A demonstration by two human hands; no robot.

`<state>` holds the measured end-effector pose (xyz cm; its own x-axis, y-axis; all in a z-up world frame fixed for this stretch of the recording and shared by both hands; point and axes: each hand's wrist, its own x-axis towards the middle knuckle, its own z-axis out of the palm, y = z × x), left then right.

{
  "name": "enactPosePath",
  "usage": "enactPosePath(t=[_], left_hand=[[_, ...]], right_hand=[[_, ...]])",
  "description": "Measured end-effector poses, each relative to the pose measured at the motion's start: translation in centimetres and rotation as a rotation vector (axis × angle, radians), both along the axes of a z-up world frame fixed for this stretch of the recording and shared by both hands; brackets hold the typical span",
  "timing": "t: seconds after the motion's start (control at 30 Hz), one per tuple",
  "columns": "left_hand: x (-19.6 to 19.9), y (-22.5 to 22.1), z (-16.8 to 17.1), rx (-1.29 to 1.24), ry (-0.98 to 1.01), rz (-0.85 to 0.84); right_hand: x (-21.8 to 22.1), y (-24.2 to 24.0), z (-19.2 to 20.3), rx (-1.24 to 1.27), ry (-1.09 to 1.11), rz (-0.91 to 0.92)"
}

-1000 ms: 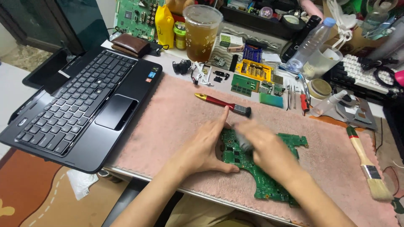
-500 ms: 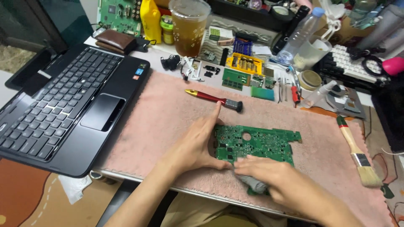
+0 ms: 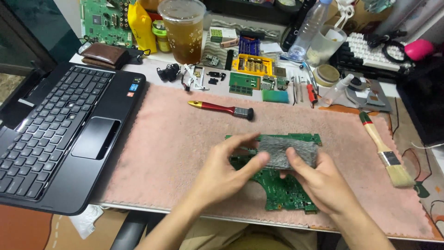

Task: Scrubbing the surface of a laptop motherboard with an abrasive pad to clean or prepare it.

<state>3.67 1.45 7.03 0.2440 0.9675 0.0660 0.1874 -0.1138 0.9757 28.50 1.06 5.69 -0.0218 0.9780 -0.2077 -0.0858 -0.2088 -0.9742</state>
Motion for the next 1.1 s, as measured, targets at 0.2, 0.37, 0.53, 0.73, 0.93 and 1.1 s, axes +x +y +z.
enactPosePath(t=[0.2, 0.37, 0.53, 0.73, 0.93, 1.1], left_hand=[[2.4, -0.5, -2.0, -0.063, -0.086, 0.213], [1.8, -0.8, -3.3, 0.273, 0.062, 0.106], [0.9, -0.9, -3.7, 0.549, 0.035, -0.154], [-0.4, 0.3, -2.8, 0.958, 0.237, -0.324], [-3.7, 2.4, -3.4, 0.548, 0.310, -0.082], [-4.0, 2.2, -3.4, 0.503, 0.443, -0.191]], right_hand=[[-3.6, -1.1, -0.8, 0.028, -0.069, -0.091], [-1.6, -2.4, -1.8, -0.041, 0.121, 0.060], [1.3, -1.3, -0.6, -0.326, 0.624, 0.438], [2.4, 1.1, -1.8, -0.477, 0.319, 0.531], [0.8, 6.5, 2.5, -0.320, -0.296, 0.325], [-4.0, 8.5, 3.6, -0.063, -0.902, 0.263]])
